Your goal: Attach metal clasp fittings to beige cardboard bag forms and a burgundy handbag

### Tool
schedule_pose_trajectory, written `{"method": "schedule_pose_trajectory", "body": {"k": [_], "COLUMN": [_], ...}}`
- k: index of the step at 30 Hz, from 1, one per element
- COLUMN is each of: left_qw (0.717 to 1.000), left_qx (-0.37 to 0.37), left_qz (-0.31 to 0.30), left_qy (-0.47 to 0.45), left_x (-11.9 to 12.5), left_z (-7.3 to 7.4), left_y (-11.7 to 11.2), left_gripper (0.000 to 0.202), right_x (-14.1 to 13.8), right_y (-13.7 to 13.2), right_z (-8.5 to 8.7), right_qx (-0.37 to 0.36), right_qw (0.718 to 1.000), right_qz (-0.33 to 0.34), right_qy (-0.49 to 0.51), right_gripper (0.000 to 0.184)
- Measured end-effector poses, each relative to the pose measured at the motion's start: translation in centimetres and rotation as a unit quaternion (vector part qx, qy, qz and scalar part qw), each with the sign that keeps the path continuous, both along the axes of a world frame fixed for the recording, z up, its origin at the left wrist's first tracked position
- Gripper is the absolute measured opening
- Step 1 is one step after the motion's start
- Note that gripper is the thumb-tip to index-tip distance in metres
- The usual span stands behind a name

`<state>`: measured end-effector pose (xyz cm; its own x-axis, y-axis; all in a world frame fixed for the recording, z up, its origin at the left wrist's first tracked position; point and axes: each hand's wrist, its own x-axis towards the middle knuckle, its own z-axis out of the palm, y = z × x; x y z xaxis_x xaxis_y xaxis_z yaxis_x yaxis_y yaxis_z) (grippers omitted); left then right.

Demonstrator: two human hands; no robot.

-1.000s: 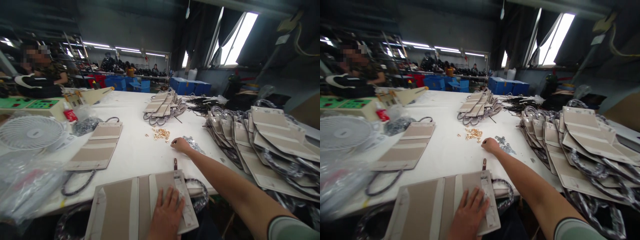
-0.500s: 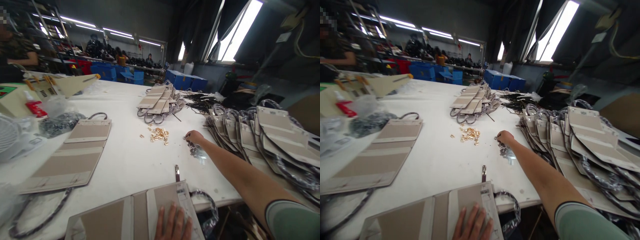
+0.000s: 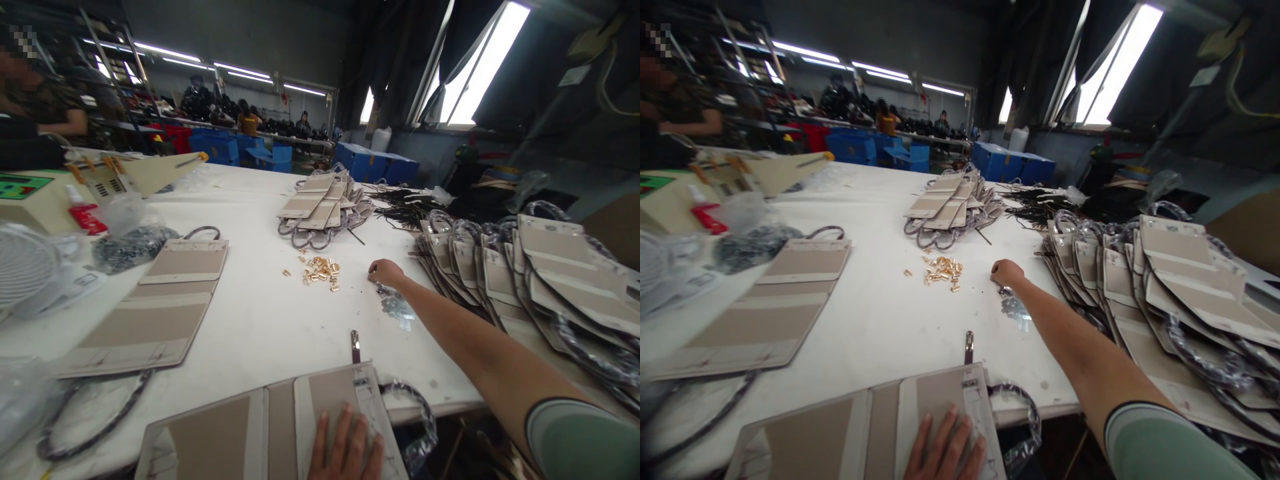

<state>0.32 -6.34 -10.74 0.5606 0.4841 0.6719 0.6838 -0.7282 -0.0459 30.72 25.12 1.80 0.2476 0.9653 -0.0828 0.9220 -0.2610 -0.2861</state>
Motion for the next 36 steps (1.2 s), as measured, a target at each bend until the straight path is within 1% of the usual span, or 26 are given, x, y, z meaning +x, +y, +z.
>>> {"method": "schedule_pose_trajectory", "body": {"k": [2, 4, 5, 6, 7, 9, 10, 11, 13, 15, 16, 17, 19, 22, 25, 29, 36], "left_qw": [1.000, 0.999, 0.998, 0.994, 0.984, 0.955, 0.941, 0.931, 0.921, 0.919, 0.920, 0.922, 0.927, 0.936, 0.942, 0.946, 0.948], "left_qx": [0.005, -0.017, -0.047, -0.087, -0.143, -0.273, -0.317, -0.346, -0.371, -0.376, -0.373, -0.369, -0.355, -0.332, -0.316, -0.305, -0.297], "left_qz": [-0.010, -0.026, -0.036, -0.047, -0.057, -0.055, -0.053, -0.050, -0.049, -0.051, -0.051, -0.051, -0.051, -0.054, -0.052, -0.054, -0.061], "left_qy": [-0.016, 0.004, 0.029, 0.056, 0.085, 0.107, 0.108, 0.105, 0.104, 0.106, 0.106, 0.106, 0.106, 0.103, 0.098, 0.094, 0.099], "left_x": [-0.2, -0.6, -0.9, -1.1, -1.3, -1.5, -1.4, -1.4, -1.1, -0.9, -0.8, -0.7, -0.6, -0.6, -0.5, -0.6, -0.6], "left_z": [0.4, 1.6, 2.5, 3.5, 4.6, 6.7, 7.6, 8.3, 9.4, 9.9, 10.0, 10.0, 9.9, 9.5, 9.1, 8.9, 8.8], "left_y": [0.3, 0.3, 0.1, -0.2, -0.6, -1.3, -1.6, -1.9, -2.2, -2.3, -2.4, -2.4, -2.5, -2.6, -2.7, -2.8, -2.7], "left_gripper": [0.028, 0.031, 0.036, 0.044, 0.054, 0.073, 0.076, 0.077, 0.076, 0.077, 0.077, 0.078, 0.076, 0.071, 0.070, 0.071, 0.071], "right_x": [-0.2, -0.5, -0.6, -0.9, -1.2, -2.1, -2.7, -3.4, -4.9, -6.5, -7.2, -7.7, -8.5, -9.0, -9.4, -10.1, -10.0], "right_y": [-0.7, -1.9, -2.8, -4.0, -5.3, -8.7, -10.6, -12.8, -17.2, -21.4, -23.2, -24.6, -26.6, -27.7, -27.9, -28.1, -27.8], "right_z": [1.1, 2.6, 3.4, 4.3, 5.1, 6.4, 6.8, 7.0, 6.8, 5.8, 5.1, 4.4, 3.2, 2.4, 2.6, 2.9, 2.8], "right_qx": [0.021, 0.038, 0.044, 0.048, 0.048, 0.041, 0.031, 0.012, -0.043, -0.095, -0.110, -0.115, -0.110, -0.100, -0.093, -0.086, -0.091], "right_qw": [1.000, 0.998, 0.997, 0.995, 0.993, 0.989, 0.985, 0.978, 0.954, 0.923, 0.911, 0.905, 0.906, 0.919, 0.929, 0.947, 0.955], "right_qz": [0.004, 0.013, 0.021, 0.030, 0.040, 0.065, 0.084, 0.107, 0.160, 0.206, 0.221, 0.230, 0.242, 0.246, 0.244, 0.237, 0.245], "right_qy": [0.021, 0.049, 0.065, 0.081, 0.096, 0.125, 0.149, 0.178, 0.249, 0.312, 0.329, 0.338, 0.330, 0.290, 0.263, 0.197, 0.137], "right_gripper": [0.018, 0.017, 0.018, 0.020, 0.023, 0.026, 0.027, 0.026, 0.024, 0.022, 0.020, 0.019, 0.016, 0.015, 0.015, 0.015, 0.016]}}
